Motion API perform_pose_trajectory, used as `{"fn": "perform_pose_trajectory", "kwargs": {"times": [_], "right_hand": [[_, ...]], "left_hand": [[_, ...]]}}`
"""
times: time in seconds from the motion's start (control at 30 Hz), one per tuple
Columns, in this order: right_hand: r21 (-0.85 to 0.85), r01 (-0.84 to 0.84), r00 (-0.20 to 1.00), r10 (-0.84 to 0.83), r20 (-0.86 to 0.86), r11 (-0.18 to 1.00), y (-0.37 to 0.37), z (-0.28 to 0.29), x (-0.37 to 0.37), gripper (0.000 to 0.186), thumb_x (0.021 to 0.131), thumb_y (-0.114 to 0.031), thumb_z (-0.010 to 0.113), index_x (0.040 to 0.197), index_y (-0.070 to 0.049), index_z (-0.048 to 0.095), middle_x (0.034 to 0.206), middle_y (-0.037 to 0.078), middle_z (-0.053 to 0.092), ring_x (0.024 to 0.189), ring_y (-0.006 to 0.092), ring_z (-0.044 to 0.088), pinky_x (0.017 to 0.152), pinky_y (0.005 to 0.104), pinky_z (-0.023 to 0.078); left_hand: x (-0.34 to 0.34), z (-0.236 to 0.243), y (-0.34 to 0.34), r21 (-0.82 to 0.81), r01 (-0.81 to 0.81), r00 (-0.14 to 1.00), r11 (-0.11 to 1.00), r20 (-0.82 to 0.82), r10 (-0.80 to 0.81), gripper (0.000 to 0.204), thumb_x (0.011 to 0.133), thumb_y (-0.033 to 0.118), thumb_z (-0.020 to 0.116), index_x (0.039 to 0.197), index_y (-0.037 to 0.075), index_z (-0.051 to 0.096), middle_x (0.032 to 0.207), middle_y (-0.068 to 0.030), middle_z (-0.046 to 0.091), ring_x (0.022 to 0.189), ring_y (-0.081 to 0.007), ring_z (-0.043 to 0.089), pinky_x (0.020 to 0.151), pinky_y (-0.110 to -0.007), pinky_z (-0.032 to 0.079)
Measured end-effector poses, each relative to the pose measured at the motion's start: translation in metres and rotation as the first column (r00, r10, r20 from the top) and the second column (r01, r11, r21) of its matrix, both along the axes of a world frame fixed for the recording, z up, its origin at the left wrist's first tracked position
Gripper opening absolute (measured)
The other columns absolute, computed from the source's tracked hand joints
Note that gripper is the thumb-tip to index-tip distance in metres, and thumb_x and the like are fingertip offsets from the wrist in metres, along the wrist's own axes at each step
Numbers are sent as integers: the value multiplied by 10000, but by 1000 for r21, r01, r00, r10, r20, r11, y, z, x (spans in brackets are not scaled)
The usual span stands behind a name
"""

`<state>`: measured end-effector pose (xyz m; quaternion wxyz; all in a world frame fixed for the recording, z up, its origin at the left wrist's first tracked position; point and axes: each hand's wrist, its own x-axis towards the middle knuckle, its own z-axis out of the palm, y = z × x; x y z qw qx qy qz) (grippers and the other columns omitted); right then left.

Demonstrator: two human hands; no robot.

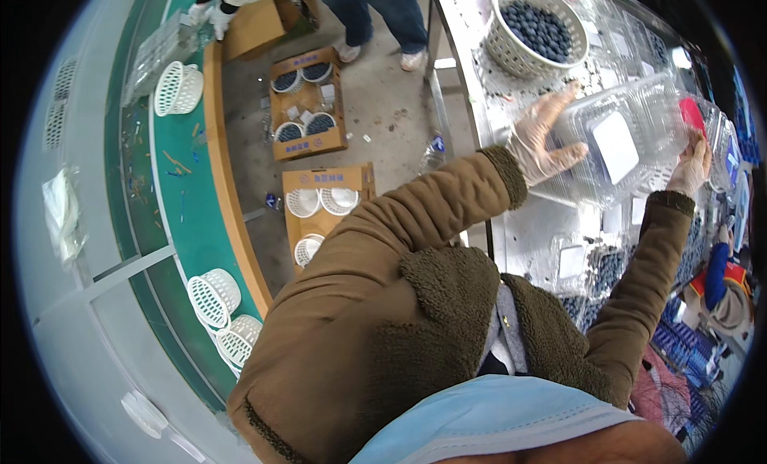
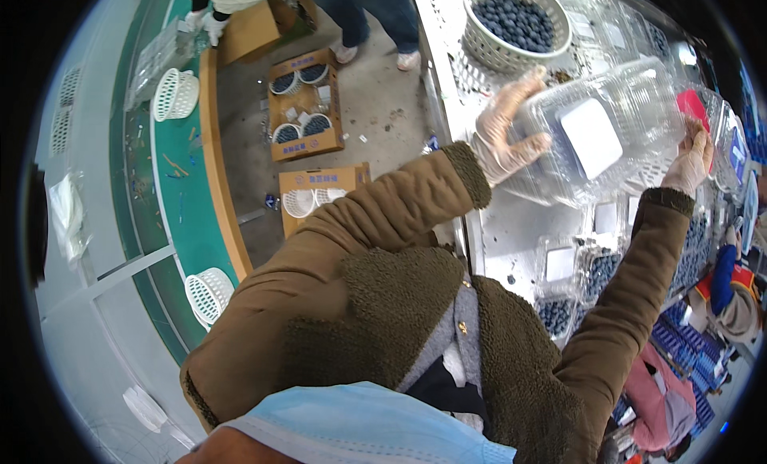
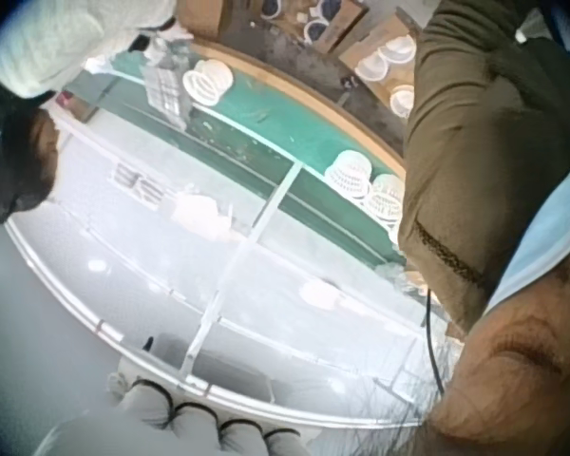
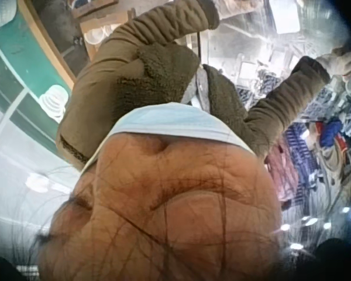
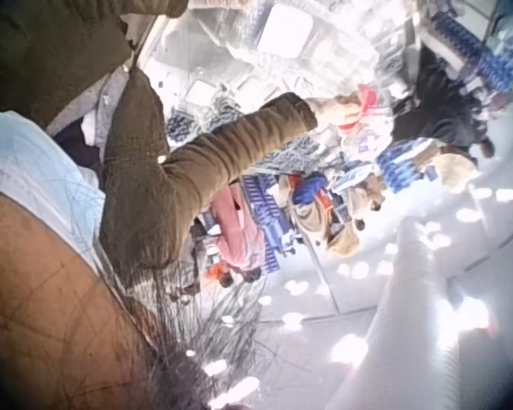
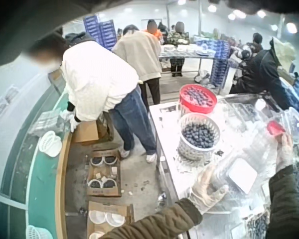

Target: The person pours blueberries from white baskets into clear plastic clamshell containers on a metal table. They then place lids on the filled containers and stack them. The process is repeated with multiple containers.

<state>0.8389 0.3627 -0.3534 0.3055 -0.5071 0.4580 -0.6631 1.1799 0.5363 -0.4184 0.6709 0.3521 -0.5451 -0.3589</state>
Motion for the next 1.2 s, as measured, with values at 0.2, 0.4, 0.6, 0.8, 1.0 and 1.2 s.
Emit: {"fn": "perform_pose_trajectory", "kwargs": {"times": [0.2, 0.4, 0.6, 0.8, 1.0, 1.2], "right_hand": [[-60, 10, 1000, -11, -22, 998, 18, 22, -17, 227, 925, -150, 416, 1011, 24, 534, 1014, 191, 602, 956, 285, 586, 862, 380, 464], [-70, -21, 998, 17, -56, 997, 44, 34, -32, 239, 925, -165, 420, 1020, 21, 536, 1002, 190, 606, 955, 297, 592, 855, 393, 473], [-131, 47, 995, -59, -86, 990, 66, 53, -20, 222, 921, -156, 430, 1016, 15, 534, 1007, 191, 605, 975, 299, 584, 856, 400, 466], [-291, 5, 854, -156, -496, 957, 163, 88, 43, 387, 882, -347, 481, 979, 19, 560, 960, 168, 613, 890, 256, 597, 831, 362, 467], [-43, -199, 902, 166, -399, 979, 264, 77, 110, 158, 909, -120, 448, 891, -7, 556, 833, 130, 621, 706, 205, 607, 644, 334, 514], [176, -312, 546, 328, -771, 934, 311, 56, 163, 130, 737, -87, 603, 863, -58, 584, 724, 96, 602, 639, 220, 606, 563, 302, 498]], "left_hand": [[3, 1, 6, -17, 2, 999, 1000, -46, -3, 869, 726, 545, 623, 1329, 13, 295, 1228, -235, 428, 1168, -341, 403, 1005, -413, 288], [7, 3, 12, -6, 21, 999, 1000, -39, -22, 945, 712, 601, 597, 1351, 6, 234, 1280, -265, 369, 1230, -367, 330, 1026, -445, 262], [8, -7, 14, -77, -53, 998, 996, 22, 55, 933, 729, 528, 630, 1373, 27, 179, 1315, -226, 322, 1235, -324, 313, 1023, -441, 260], [12, 4, 51, -405, -140, 953, 903, 194, 235, 913, 745, 440, 629, 1358, -41, 153, 1358, -262, 227, 1271, -360, 235, 1034, -472, 228], [-16, 50, 66, -666, 202, 979, 718, 122, -162, 1015, 697, 456, 676, 1379, -1, 79, 1415, -234, 85, 1305, -361, 151, 1038, -504, 219], [-52, 69, 91, -57, 684, 725, 727, -58, -687, 1234, 597, 315, 807, 1377, 47, -111, 1432, -202, -4, 1313, -303, 142, 1052, -440, 175]]}}
